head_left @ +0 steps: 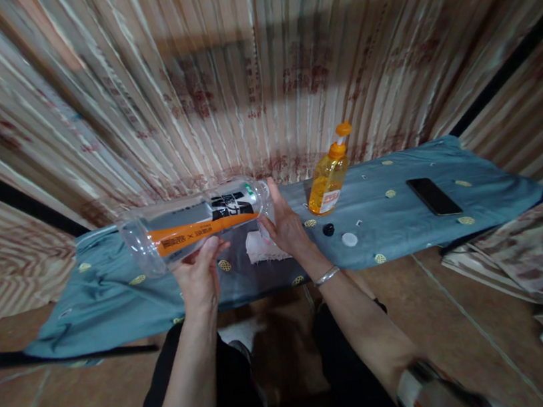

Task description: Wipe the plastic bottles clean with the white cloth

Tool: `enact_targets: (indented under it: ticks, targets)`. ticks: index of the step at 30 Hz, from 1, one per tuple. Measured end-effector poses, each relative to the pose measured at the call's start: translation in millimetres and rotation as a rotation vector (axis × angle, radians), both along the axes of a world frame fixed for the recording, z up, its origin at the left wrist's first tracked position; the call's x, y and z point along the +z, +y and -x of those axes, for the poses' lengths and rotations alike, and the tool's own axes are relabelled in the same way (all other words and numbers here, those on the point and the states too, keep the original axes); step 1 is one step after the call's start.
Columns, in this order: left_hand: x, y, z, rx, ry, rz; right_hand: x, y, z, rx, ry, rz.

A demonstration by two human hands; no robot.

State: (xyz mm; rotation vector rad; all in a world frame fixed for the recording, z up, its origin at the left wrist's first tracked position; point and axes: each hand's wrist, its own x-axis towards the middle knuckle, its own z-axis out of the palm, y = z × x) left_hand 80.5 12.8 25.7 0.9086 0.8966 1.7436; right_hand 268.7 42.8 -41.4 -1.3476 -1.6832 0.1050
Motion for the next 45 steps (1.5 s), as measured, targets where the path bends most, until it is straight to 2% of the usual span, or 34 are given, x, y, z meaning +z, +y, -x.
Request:
enact_targets:
  ticks: [27,38,45]
  targets:
    - [6.1,-1.0,-2.5,0.018,-0.007,0.043,0.4,-0.9,-1.9,0.011,-0.027,0.001]
    - [-1.8,3.1,0.9,0.009,0.057,0.010,2.3,-1.3,-2.3,0.008,-0.009,0.026]
    - [0.8,5.6,2.2,-0.002,0.061,0.006,4.3,-4.0,-1.3,0.007,-0.015,0.020]
